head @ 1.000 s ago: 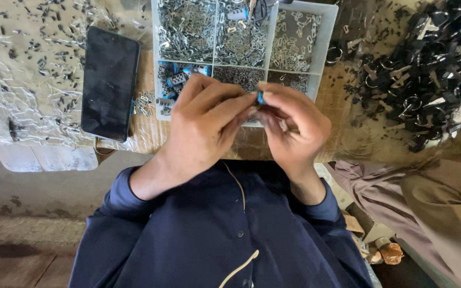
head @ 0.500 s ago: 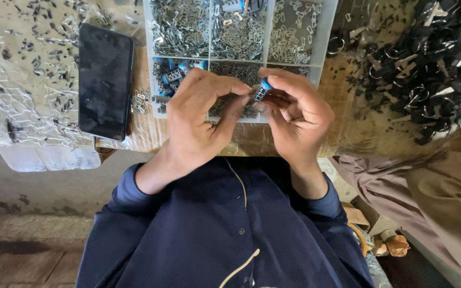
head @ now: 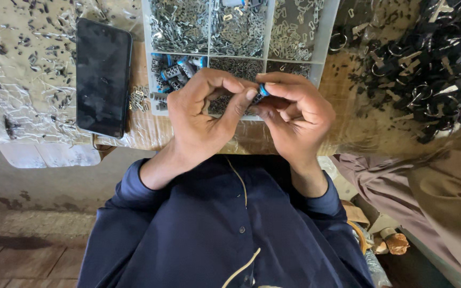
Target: The person sits at a workbench assembling padlock cylinders. They hold a lock core in one hand, pick small pin tumblers and springs from a compartment tray, insert them into the cylinder by hand, and place finished cores with the pile of assembled locks on the table.
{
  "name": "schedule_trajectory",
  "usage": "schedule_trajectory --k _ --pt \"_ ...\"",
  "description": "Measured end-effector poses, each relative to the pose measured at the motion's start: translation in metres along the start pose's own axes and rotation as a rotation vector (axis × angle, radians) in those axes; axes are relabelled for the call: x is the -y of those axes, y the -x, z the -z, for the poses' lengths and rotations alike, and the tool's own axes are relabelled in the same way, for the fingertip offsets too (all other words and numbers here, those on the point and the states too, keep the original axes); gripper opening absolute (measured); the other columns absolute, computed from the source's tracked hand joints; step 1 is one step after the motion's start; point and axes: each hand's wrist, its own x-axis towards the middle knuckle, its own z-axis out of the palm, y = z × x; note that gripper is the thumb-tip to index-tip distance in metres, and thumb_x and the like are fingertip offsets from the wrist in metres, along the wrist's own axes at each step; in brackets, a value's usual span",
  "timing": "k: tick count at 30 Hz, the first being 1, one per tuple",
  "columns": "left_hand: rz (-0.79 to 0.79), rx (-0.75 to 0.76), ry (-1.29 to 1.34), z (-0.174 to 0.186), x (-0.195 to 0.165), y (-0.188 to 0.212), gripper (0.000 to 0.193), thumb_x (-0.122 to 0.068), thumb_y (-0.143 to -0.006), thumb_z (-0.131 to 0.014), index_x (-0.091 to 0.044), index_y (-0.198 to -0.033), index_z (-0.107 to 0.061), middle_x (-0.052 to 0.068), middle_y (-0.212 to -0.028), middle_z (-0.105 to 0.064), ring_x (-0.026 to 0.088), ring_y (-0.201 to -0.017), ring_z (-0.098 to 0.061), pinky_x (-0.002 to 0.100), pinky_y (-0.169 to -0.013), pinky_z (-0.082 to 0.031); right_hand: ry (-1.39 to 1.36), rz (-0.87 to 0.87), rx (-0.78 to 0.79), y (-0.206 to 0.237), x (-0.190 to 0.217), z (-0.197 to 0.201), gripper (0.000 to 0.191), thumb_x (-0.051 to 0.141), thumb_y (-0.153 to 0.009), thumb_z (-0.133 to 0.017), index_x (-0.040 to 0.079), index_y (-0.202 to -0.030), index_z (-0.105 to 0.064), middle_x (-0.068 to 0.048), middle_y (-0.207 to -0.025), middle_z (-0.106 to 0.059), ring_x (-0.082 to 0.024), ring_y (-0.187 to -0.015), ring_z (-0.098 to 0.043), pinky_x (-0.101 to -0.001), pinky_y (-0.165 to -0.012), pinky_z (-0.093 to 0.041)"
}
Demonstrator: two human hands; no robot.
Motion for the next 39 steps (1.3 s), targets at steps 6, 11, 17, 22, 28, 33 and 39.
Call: schedule_trajectory --k 6,11,17,22,28,33,39 --pt "-0.148 0.021 -0.138 0.004 0.003 0.000 0.020 0.006 -0.097 -0.079 -0.002 -0.096 -0.060 0.011 -0.098 -0.074 0.012 -0.091 -0.074 0.022 -0.078 -0.059 0.163 0.068 0.001 -0.001 0.001 -0.001 0.031 -0.019 -0.098 -0.074 -0.002 -0.123 -0.067 -0.018 -0.128 -0.068 -0.017 -0.106 -0.073 -0.0233 -0.087 -0.063" --pt "-0.063 0.056 0.005 0.006 0.005 0.000 0.016 0.009 -0.100 -0.075 -0.001 -0.097 -0.062 0.013 -0.104 -0.074 0.012 -0.092 -0.075 0.022 -0.081 -0.062 0.127 0.065 0.004 -0.004 0.000 0.000 0.032 -0.019 -0.098 -0.072 -0.002 -0.125 -0.066 -0.018 -0.128 -0.068 -0.018 -0.106 -0.074 -0.0234 -0.086 -0.065" --pt "0.007 0.043 0.068 0.004 0.006 0.002 0.017 0.009 -0.099 -0.075 0.000 -0.098 -0.060 0.011 -0.104 -0.074 0.011 -0.096 -0.073 0.024 -0.085 -0.060 0.049 0.012 0.006 -0.001 0.000 0.002 0.033 -0.019 -0.099 -0.070 -0.002 -0.127 -0.066 -0.018 -0.130 -0.067 -0.017 -0.108 -0.073 -0.0238 -0.089 -0.065" --pt "-0.067 0.131 -0.021 0.009 0.003 -0.005 0.024 0.009 -0.095 -0.080 -0.003 -0.095 -0.060 0.010 -0.097 -0.069 0.016 -0.090 -0.074 0.024 -0.081 -0.059 0.189 0.048 -0.004 0.000 -0.002 0.002 0.032 -0.017 -0.097 -0.078 -0.001 -0.123 -0.069 -0.017 -0.127 -0.071 -0.014 -0.099 -0.073 -0.0198 -0.079 -0.061" --pt "-0.366 0.116 -0.651 0.014 -0.009 -0.015 0.026 -0.001 -0.080 -0.085 -0.003 -0.101 -0.069 0.006 -0.097 -0.071 0.027 -0.084 -0.065 0.038 -0.075 -0.051 -0.120 0.013 -0.057 -0.005 -0.006 -0.002 0.037 -0.014 -0.102 -0.074 -0.001 -0.135 -0.064 -0.015 -0.133 -0.067 -0.018 -0.112 -0.072 -0.0282 -0.096 -0.065" --pt "-0.369 0.105 -0.659 0.013 -0.014 -0.013 0.029 0.005 -0.088 -0.082 -0.006 -0.111 -0.070 0.006 -0.107 -0.070 0.029 -0.092 -0.065 0.040 -0.082 -0.054 -0.128 -0.038 -0.050 -0.002 -0.001 0.000 0.035 -0.014 -0.104 -0.073 -0.002 -0.135 -0.063 -0.015 -0.136 -0.065 -0.018 -0.116 -0.070 -0.0283 -0.100 -0.064" --pt "-0.038 0.136 -0.058 0.013 -0.003 -0.004 0.021 0.010 -0.096 -0.075 0.000 -0.112 -0.066 0.008 -0.109 -0.071 0.015 -0.095 -0.072 0.027 -0.083 -0.060 -0.068 -0.034 -0.022 -0.003 0.001 0.001 0.041 -0.015 -0.100 -0.076 -0.003 -0.136 -0.063 -0.017 -0.137 -0.062 -0.019 -0.123 -0.067 -0.0272 -0.100 -0.062"
